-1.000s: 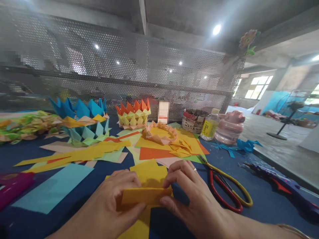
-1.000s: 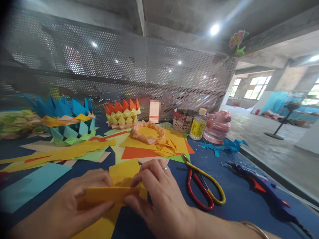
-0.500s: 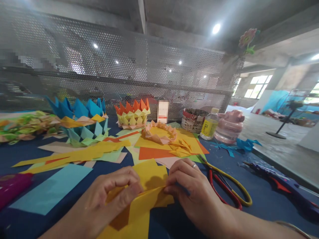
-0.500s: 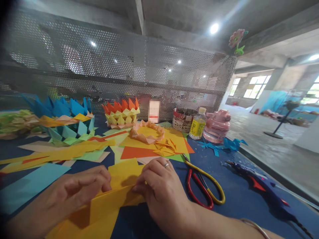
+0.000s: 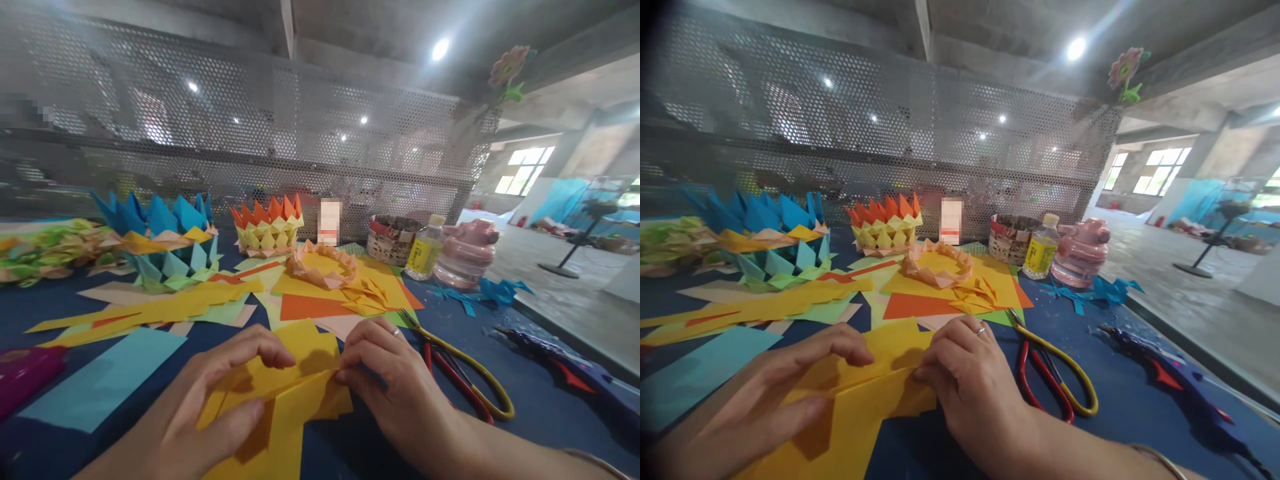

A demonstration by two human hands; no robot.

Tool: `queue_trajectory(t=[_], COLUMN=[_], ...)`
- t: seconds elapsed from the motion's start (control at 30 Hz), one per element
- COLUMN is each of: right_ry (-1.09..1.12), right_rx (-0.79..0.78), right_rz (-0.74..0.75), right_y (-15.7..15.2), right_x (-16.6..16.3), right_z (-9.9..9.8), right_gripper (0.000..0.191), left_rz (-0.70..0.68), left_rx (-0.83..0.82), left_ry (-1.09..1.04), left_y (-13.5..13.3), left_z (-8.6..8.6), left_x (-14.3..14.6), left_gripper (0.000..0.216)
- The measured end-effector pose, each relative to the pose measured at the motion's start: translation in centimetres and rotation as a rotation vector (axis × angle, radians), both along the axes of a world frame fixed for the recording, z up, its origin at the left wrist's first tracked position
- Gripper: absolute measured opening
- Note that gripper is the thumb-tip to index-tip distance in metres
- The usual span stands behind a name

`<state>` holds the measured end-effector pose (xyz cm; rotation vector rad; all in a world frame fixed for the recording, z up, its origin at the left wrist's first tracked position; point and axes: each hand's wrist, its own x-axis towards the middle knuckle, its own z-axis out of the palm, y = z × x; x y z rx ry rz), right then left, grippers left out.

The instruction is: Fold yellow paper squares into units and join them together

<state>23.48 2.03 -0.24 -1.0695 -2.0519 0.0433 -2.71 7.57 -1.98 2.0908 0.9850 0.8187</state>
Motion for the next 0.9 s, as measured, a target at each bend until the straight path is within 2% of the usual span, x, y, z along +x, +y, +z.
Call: queue_trajectory(t=[0.1, 0.2, 0.33, 0.43, 0.5, 0.57, 0.67, 0.77, 0.9], right_ry=[0.005, -0.011, -0.078, -0.173, -0.243, -0.283, -0.303, -0.33, -0.367], right_rx=[0.011, 0.025, 0.028, 0.024, 0.058, 0.105, 0.137, 0.145, 0.101], right_rz=[0.016, 0.042, 0.047, 0.068, 0.136, 0.196, 0.217, 0.185, 0.173], right_y=[0.0, -0.1, -0.7, -1.2, -1.5, -1.6, -1.5, -1.4, -1.3], right_x=[0.1, 0.1, -0.3, -0.8, -1.1, -1.1, -0.9, -0.5, -0.4], right_z=[-0.1, -0.2, 0.2, 0.6, 0.6, 0.5, 0.2, 0.1, 0.4], right_gripper=[0.017, 0.016, 0.006, 0.032, 0.033, 0.027, 0.017, 0.019, 0.02], left_rz=[-0.05, -0.001, 0.068, 0.107, 0.102, 0.077, 0.11, 0.157, 0.152], left_rx=[0.015, 0.07, 0.277, 0.483, 0.558, 0.565, 0.55, 0.588, 0.635], left_ry=[0.031, 0.084, 0.085, 0.071, 0.077, 0.101, 0.117, 0.155, 0.201], left_y=[-0.2, -0.3, -0.6, -0.9, -0.9, -1.0, -1.0, -0.9, -0.7], left_z=[-0.9, -1.8, -2.6, -2.6, -2.3, -2.1, -2.2, -2.5, -2.5], left_x=[0.2, 0.4, 0.7, 0.8, 0.9, 1.0, 1.1, 1.2, 1.2], left_gripper=[0.034, 0.031, 0.027, 0.037, 0.043, 0.048, 0.046, 0.041, 0.037])
